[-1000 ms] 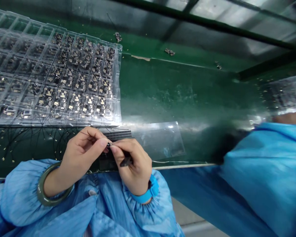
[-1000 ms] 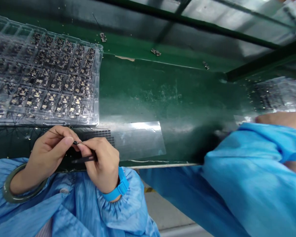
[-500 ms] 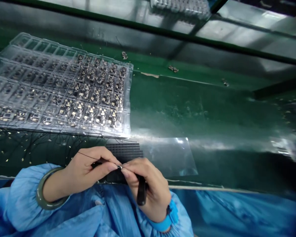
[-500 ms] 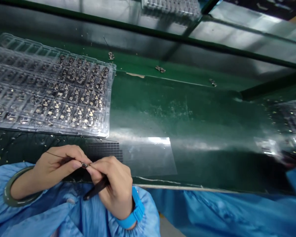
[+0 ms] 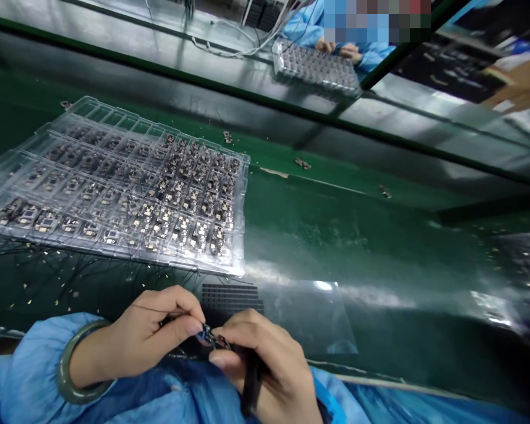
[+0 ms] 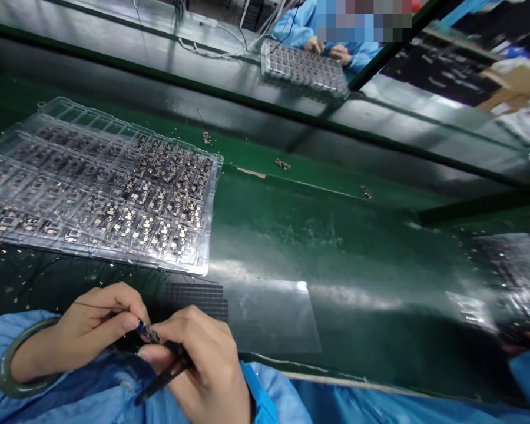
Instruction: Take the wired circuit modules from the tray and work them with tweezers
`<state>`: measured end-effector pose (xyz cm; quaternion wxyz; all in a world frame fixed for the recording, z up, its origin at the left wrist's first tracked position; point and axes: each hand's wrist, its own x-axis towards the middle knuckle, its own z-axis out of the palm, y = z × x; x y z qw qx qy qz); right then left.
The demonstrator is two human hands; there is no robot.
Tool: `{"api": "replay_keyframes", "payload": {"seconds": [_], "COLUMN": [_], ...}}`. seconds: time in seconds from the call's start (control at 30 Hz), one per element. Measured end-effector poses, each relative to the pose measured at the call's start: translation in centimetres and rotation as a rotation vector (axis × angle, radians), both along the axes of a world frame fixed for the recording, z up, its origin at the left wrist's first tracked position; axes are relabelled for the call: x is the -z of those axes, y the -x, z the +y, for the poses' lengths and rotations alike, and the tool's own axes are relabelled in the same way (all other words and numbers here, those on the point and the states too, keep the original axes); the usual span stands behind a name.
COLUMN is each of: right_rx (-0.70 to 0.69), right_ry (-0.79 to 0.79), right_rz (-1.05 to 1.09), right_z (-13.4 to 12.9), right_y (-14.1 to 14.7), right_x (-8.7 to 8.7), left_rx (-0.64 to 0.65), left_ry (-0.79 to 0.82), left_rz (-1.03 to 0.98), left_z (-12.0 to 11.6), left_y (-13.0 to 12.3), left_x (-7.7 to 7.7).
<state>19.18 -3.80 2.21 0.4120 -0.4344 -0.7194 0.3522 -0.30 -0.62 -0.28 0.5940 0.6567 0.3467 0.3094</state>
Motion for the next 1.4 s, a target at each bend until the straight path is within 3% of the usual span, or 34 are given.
{"api": "replay_keyframes", "payload": {"seconds": [0.13,0.3,0.43,0.5,0.6,0.67,0.77,0.9,1.03,1.13,1.2,1.3,1.33,1.4], "right_rx": [-0.061,-0.26,-0.261,-0.138,0.261,0.356,0.23,-0.104,-0.171,-0.167,-0.008,0.576,0.701,0.77], "right_ry": [0.042,0.073,0.077,0.049,-0.178,-0.378,-0.482,-0.447,-0.371,-0.327,-0.278,-0.056,0.076,0.218], "right_rz": [-0.069,-0.143,-0.201,-0.225,-0.31,-0.464,-0.871,-1.212,-1.183,-1.06,-0.989,-0.989,-1.0,-1.02], "right_z": [1.2,2.8,5.2,8.0,14.1,18.5,23.2,24.2,23.3,24.7,26.9,30.3,31.0,31.5], "right_y": [0.7,1.7,2.5,2.6,3.0,4.1,6.7,10.2,10.9,9.0,6.1,-0.4,-2.7,-6.9], "right_x": [-1.4,-4.0,-5.9,-6.3,-5.5,-4.4,-2.5,-0.4,0.7,0.6,0.2,0.0,0.2,1.1], "left_rx": [0.011,0.06,-0.147,-0.205,-0.107,-0.016,0.032,-0.008,-0.003,0.032,0.062,0.066,0.061,0.06], "left_ry": [0.182,0.285,0.49,0.556,0.588,0.572,0.579,0.629,0.62,0.598,0.604,0.631,0.638,0.643], "left_rz": [-0.035,-0.111,-0.331,-0.447,-0.498,-0.408,-0.293,-0.253,-0.199,-0.137,-0.113,-0.09,-0.085,-0.08], "left_z": [0.1,0.0,0.0,0.1,0.2,0.2,0.2,0.2,0.3,0.3,0.3,0.2,0.2,0.1], "left_y": [1.2,2.5,2.1,1.7,1.2,1.1,1.0,0.9,0.9,1.0,1.2,1.3,1.3,1.3], "left_x": [-0.2,0.0,0.7,1.0,1.3,1.3,1.3,1.4,1.2,1.0,1.1,1.3,1.4,1.5]}}
